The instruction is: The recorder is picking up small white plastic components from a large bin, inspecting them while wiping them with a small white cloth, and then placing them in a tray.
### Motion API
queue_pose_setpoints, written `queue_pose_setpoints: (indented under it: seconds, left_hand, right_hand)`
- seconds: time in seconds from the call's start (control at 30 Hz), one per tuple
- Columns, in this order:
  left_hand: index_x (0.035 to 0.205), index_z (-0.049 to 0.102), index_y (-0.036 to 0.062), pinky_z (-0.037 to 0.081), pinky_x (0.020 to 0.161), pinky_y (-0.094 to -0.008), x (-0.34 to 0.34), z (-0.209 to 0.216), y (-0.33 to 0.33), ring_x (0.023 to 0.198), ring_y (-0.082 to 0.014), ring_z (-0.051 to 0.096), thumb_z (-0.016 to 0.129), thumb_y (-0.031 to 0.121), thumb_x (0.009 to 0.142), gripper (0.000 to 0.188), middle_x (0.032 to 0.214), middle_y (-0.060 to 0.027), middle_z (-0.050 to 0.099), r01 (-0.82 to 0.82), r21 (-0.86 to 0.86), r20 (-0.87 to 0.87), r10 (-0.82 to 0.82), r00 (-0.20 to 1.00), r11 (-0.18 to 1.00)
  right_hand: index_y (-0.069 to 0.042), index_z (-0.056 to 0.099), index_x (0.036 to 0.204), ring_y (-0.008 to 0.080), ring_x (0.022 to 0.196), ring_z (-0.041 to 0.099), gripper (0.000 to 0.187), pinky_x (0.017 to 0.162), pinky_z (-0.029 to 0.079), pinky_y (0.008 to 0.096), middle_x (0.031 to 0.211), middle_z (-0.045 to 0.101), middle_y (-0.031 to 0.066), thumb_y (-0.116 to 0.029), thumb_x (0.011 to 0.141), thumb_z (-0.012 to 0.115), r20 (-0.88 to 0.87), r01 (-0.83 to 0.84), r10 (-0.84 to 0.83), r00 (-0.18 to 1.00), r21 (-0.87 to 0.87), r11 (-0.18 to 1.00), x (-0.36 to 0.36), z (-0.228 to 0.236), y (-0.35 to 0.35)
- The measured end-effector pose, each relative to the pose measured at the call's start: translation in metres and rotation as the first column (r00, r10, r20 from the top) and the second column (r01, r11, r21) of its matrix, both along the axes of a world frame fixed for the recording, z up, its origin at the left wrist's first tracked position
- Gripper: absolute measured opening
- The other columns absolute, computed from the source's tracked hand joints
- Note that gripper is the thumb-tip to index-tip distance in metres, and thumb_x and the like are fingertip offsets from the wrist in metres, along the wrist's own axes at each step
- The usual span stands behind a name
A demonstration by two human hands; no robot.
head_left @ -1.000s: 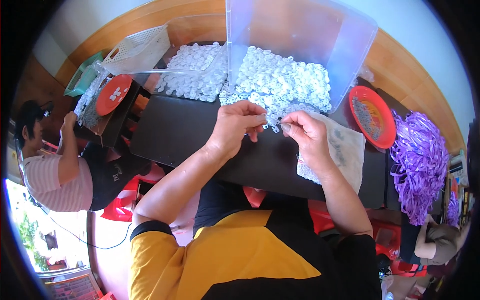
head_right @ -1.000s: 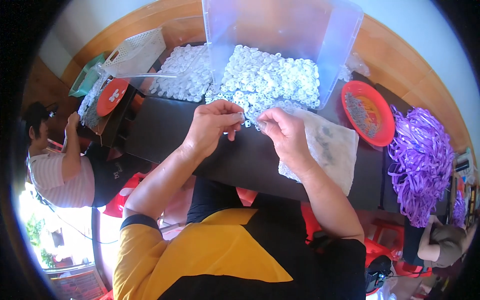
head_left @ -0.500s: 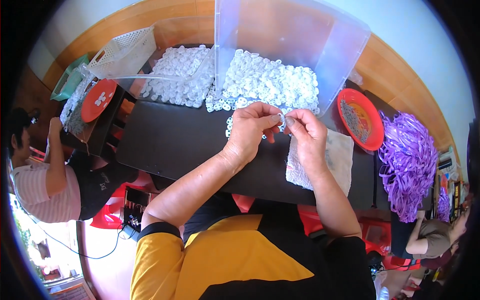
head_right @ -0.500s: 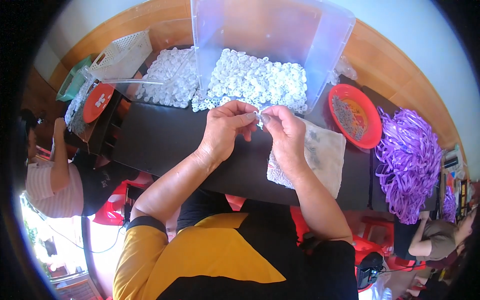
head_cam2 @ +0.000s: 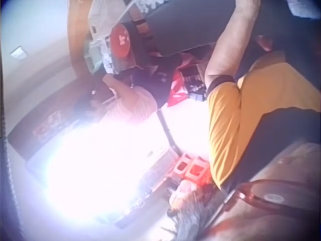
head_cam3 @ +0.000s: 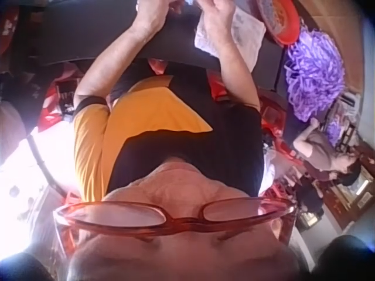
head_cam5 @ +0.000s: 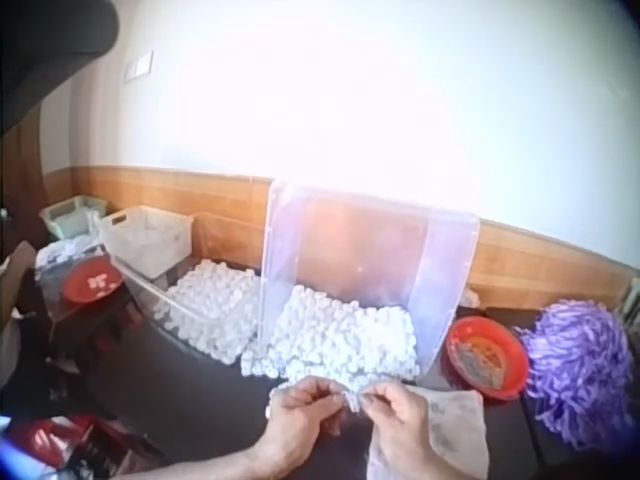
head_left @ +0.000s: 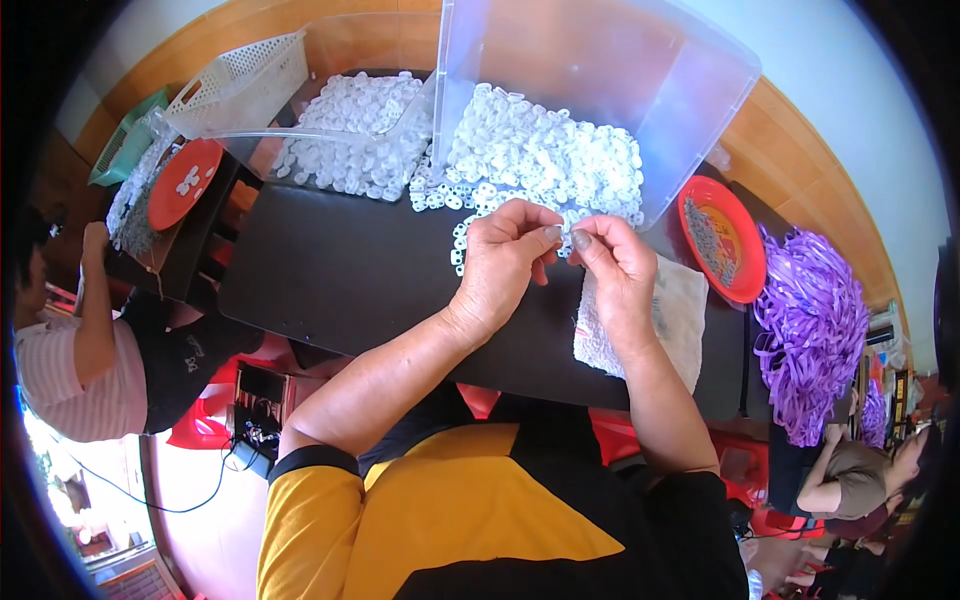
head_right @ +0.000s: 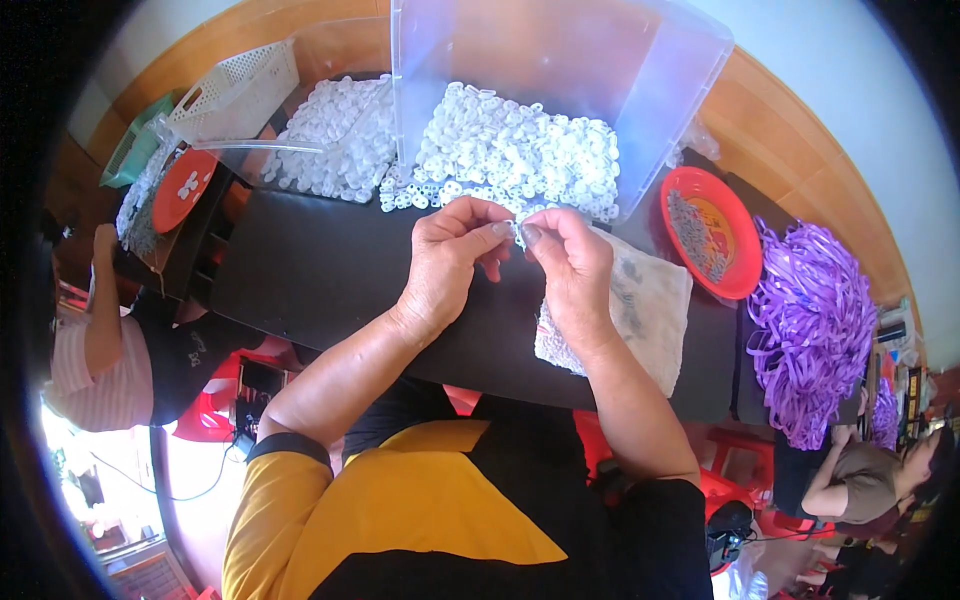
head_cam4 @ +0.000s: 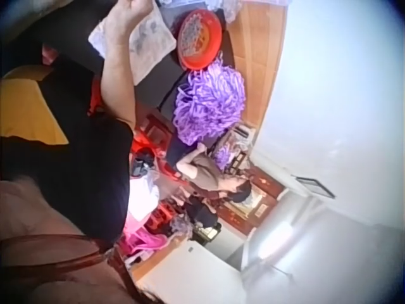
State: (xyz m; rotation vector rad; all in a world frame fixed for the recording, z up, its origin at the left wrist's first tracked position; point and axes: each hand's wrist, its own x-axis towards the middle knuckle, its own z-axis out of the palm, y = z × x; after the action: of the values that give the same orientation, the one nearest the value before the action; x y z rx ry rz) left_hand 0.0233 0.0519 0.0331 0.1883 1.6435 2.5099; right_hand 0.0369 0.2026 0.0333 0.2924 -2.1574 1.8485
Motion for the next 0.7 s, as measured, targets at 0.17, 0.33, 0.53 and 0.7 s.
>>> queue_pose_setpoints:
  seconds: [0.17,0.33,0.53,0.7]
  left_hand:
    - [0.097,0.064,-0.0027,0.046,0.052,-0.0216,0.002,-0.001,0.000,0.068,-0.0087,0.058,0.060,0.003,0.088,0.011,0.078,-0.0044,0.063,-0.009,-0.060,-0.029,0.007,1.000,0.998]
    - [0.096,0.064,-0.0030,0.045,0.051,-0.0206,0.005,-0.001,0.003,0.064,-0.0075,0.056,0.061,0.003,0.088,0.010,0.077,-0.0037,0.062,-0.049,-0.102,-0.046,0.045,0.998,0.994]
    - [0.087,0.063,-0.0014,0.043,0.051,-0.0228,0.010,-0.004,0.011,0.060,-0.0075,0.052,0.061,-0.004,0.084,0.004,0.069,-0.0025,0.060,-0.237,-0.178,-0.192,0.202,0.960,0.955]
    - [0.087,0.064,-0.0021,0.042,0.051,-0.0225,0.007,-0.003,0.007,0.061,-0.0075,0.053,0.063,-0.003,0.083,0.005,0.071,-0.0029,0.061,-0.183,-0.127,-0.099,0.171,0.980,0.975]
  right_hand:
    - [0.001,0.060,0.091,0.0086,0.069,0.054,0.007,0.065,0.045,0.0231,0.077,0.060,0.0021,-0.005,0.091,0.062,-0.024,0.002,-0.001,1.000,0.047,0.999,0.001,0.001,-0.002]
    - [0.001,0.060,0.090,0.0084,0.067,0.054,0.006,0.063,0.045,0.0232,0.074,0.059,0.0020,-0.004,0.090,0.062,-0.045,0.017,-0.013,0.999,0.088,0.996,0.001,-0.002,-0.002]
    - [0.001,0.059,0.088,0.0082,0.064,0.053,0.005,0.059,0.044,0.0231,0.071,0.059,0.0019,-0.003,0.090,0.061,-0.021,0.030,-0.028,0.999,0.109,0.994,0.005,-0.002,-0.012]
    - [0.001,0.059,0.087,0.0080,0.065,0.053,0.008,0.059,0.044,0.0231,0.074,0.060,0.0022,-0.006,0.091,0.060,-0.022,0.011,-0.010,1.000,0.055,0.998,0.001,-0.003,-0.011]
